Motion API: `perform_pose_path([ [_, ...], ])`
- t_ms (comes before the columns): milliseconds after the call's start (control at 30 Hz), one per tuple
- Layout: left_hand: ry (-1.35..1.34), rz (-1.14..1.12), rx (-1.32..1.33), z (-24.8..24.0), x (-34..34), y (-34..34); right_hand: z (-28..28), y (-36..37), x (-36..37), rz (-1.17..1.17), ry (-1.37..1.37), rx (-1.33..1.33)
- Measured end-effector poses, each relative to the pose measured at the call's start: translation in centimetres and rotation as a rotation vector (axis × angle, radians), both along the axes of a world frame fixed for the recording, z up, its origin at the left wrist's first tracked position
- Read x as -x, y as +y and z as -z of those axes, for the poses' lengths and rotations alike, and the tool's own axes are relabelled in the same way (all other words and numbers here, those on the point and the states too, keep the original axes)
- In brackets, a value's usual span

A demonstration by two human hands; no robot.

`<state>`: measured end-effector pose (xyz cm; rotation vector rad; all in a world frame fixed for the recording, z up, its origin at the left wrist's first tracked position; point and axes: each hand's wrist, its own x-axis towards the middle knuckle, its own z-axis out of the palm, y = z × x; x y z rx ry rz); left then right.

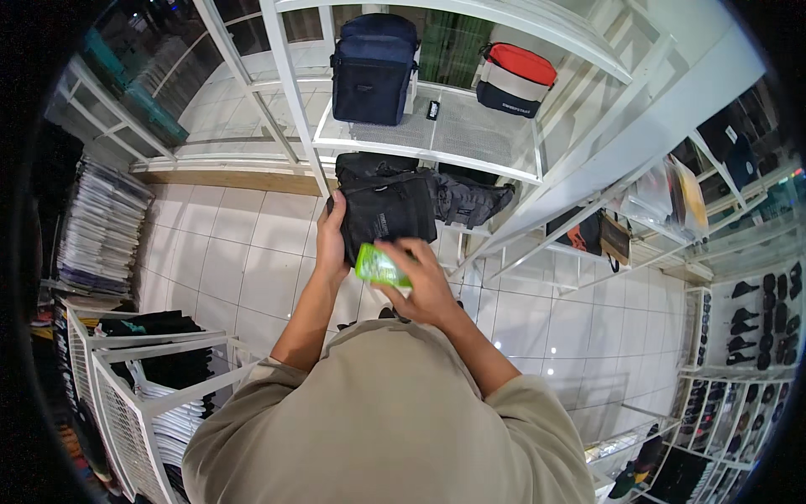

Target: Cleaning and dusting merchandise bags on a display shelf in a clothing store.

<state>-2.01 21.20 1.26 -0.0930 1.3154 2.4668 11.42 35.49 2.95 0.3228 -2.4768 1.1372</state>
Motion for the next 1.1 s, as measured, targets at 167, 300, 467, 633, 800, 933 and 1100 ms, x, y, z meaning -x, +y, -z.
perform_pose_path([
  [167,0.043,0.013,-0.016,-0.3,-0.3,-0.2,-3.3,0.5,1.4,0.126,0.052,0.06],
  [300,0.052,0.028,-0.029,0.1,0.2,-0.3,-1.2,-0.6,1.4,0.034,0.049,0.035],
  [467,0.012,0.057,-0.138,0.0,0.3,-1.1,1.0,3.9,0.7,0.307,0.112,0.047],
  [633,0.02,0.007,-0.18,0.3,0.3,-0.6,1.2,2.5,2.0,0.551,0.252,0.203],
  [800,0.003,-0.05,-0.219,0.0,0.1,-0.7,3.0,2.4,1.8,0.411,0.194,0.011],
  [933,0.022,-0.15,-0.108,-0.7,-0.2,-0.6,3.2,3.2,1.9,0.615,0.138,0.096],
  [1100,0.052,-0.162,-0.111,-1.7,-0.4,-0.9,2.7,1.7,1.9,0.414,0.22,0.013],
])
